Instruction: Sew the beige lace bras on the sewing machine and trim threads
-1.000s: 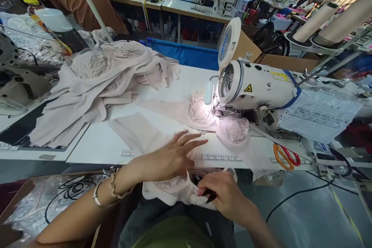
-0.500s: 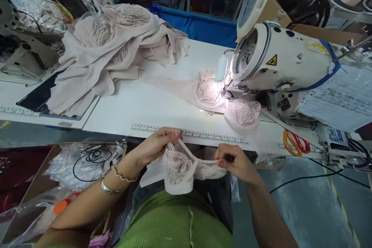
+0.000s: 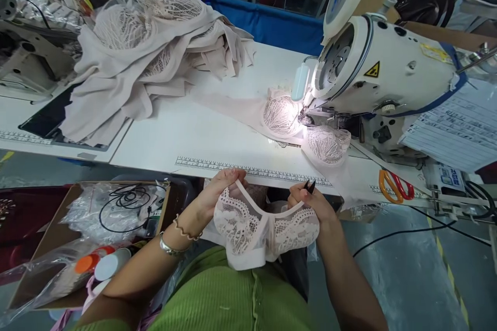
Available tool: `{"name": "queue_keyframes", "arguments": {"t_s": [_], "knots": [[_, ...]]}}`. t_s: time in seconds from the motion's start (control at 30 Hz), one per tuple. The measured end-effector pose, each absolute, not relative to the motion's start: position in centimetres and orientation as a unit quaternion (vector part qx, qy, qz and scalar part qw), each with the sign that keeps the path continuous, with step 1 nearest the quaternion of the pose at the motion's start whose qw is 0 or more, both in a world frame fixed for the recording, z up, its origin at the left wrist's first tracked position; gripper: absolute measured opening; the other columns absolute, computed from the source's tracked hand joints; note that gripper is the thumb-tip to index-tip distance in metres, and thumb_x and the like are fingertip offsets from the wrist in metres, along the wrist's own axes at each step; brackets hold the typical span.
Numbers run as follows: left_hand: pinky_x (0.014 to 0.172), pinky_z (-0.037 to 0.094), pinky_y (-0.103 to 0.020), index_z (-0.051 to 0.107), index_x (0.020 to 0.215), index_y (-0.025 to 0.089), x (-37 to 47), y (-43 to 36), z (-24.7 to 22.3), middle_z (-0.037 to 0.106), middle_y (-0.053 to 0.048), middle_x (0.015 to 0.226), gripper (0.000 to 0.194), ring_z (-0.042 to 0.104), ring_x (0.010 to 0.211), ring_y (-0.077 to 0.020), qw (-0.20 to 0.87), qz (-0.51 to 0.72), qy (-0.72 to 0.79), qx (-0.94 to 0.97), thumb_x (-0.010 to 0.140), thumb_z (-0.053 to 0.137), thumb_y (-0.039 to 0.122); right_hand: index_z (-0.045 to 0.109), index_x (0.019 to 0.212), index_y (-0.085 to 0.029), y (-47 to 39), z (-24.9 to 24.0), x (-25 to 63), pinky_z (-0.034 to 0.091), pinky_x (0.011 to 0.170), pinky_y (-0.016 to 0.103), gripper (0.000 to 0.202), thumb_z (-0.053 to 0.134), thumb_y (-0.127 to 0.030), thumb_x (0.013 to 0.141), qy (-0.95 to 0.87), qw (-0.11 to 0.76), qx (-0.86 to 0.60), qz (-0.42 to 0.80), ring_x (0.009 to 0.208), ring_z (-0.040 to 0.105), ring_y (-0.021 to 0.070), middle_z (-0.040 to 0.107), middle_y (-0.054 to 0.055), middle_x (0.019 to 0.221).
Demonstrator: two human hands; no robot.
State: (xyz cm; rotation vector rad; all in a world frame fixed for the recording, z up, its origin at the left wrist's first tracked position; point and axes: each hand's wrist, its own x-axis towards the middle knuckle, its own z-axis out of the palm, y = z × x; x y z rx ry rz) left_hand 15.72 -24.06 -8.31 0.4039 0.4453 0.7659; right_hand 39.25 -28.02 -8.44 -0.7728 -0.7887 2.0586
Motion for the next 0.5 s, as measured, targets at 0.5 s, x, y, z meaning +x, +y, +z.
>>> {"name": "queue_keyframes", "arguments": {"t_s": [0.5], "knots": [[0.039,0.026,-0.021,0.036,0.051,0.020,15.1,-22.5,-9.0,0.039,0.004,0.039,0.066,0.033,0.037,-0.0072,0.811,0.362,0.238,0.393,0.081,0.072,0.067,0.031,0.049,-0.024,-28.1,-7.9,39.7,0.012,0.042,0.026,0.067,0.080,-0.062,0.074,-0.330,0.379,-0.341,0.795,0.039,0.020,0.0070,0.028,-0.010,0.042]]}}
